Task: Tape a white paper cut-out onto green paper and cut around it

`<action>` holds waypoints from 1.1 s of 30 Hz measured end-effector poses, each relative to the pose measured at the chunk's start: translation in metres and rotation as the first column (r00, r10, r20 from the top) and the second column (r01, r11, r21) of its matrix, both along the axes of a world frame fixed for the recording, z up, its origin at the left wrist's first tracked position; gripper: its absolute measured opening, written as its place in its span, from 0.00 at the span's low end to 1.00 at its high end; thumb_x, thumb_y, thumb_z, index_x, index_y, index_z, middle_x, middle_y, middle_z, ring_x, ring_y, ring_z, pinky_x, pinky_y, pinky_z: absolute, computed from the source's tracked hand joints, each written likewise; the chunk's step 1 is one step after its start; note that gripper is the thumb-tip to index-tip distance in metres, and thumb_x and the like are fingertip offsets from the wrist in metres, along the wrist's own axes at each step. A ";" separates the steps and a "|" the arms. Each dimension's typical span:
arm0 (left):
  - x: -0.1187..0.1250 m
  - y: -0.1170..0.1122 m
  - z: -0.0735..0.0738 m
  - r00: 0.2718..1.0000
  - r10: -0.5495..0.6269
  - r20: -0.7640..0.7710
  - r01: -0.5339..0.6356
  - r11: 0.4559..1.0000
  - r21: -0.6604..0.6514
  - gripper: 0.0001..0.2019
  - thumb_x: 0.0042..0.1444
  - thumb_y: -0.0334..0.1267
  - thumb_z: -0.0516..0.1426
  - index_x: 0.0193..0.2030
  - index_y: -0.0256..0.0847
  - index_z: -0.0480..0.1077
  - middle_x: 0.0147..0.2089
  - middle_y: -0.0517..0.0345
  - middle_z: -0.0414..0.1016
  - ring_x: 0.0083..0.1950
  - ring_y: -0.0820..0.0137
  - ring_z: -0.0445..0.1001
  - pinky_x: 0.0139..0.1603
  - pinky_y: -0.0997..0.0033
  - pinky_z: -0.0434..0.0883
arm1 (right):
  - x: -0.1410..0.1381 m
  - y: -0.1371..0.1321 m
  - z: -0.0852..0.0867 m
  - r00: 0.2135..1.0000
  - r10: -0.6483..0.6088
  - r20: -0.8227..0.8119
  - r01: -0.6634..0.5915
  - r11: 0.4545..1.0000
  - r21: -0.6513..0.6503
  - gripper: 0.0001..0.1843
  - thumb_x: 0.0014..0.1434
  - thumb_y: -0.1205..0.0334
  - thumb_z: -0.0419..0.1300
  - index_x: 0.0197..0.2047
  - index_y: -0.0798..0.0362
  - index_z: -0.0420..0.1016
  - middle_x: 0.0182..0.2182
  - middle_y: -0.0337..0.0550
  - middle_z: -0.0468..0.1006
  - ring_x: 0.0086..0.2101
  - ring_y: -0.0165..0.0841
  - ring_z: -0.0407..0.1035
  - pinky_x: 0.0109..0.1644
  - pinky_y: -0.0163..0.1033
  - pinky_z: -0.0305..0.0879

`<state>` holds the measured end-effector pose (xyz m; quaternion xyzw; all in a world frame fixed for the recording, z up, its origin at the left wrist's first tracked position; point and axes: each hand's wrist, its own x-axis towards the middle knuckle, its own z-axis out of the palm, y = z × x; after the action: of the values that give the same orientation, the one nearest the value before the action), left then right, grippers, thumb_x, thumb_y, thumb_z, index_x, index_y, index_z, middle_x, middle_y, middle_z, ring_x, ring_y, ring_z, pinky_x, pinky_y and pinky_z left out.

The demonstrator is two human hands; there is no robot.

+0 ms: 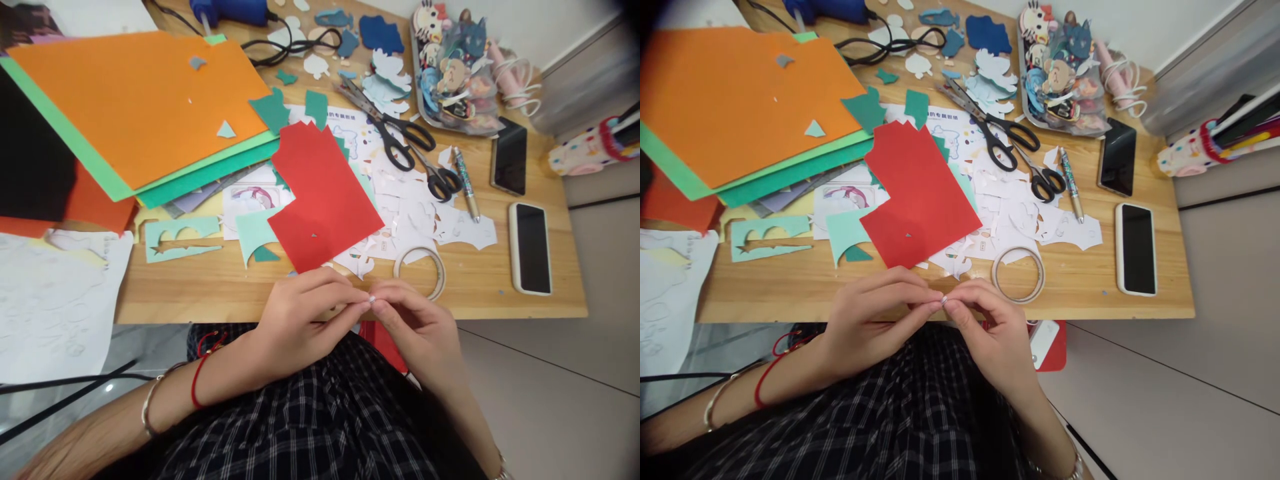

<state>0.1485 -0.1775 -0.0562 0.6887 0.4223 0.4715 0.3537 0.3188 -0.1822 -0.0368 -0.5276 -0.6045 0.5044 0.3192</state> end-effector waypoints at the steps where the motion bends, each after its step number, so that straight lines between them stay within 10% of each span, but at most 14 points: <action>1: -0.001 0.001 0.001 0.999 -0.038 0.032 0.040 0.998 -0.049 0.03 0.54 0.26 0.58 0.34 0.32 0.74 0.30 0.53 0.76 0.31 0.75 0.73 0.33 0.78 0.71 | 0.000 0.000 0.001 1.000 0.008 0.009 -0.008 1.000 -0.008 0.07 0.59 0.69 0.57 0.35 0.47 0.73 0.33 0.32 0.73 0.37 0.23 0.67 0.42 0.27 0.64; 7: -0.010 0.003 0.003 0.973 -0.226 -0.039 0.224 0.974 -0.044 0.07 0.57 0.27 0.56 0.41 0.34 0.73 0.34 0.54 0.76 0.32 0.74 0.73 0.31 0.77 0.70 | 0.002 0.001 0.009 0.996 0.069 0.048 -0.065 0.995 -0.076 0.04 0.57 0.68 0.59 0.33 0.50 0.73 0.31 0.36 0.74 0.35 0.27 0.68 0.39 0.32 0.66; 33: -0.017 -0.001 0.003 0.974 -0.224 -0.033 0.225 0.942 0.250 0.04 0.58 0.26 0.56 0.36 0.31 0.72 0.34 0.52 0.73 0.35 0.75 0.72 0.37 0.77 0.71 | 0.003 0.000 0.017 0.982 0.176 -0.072 -0.184 0.974 -0.130 0.05 0.56 0.69 0.60 0.36 0.50 0.75 0.32 0.39 0.76 0.32 0.29 0.71 0.35 0.34 0.68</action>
<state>0.1313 -0.1782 -0.0531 0.7725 0.2783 0.4767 0.3139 0.3221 -0.1825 -0.0197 -0.4758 -0.6041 0.5870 0.2532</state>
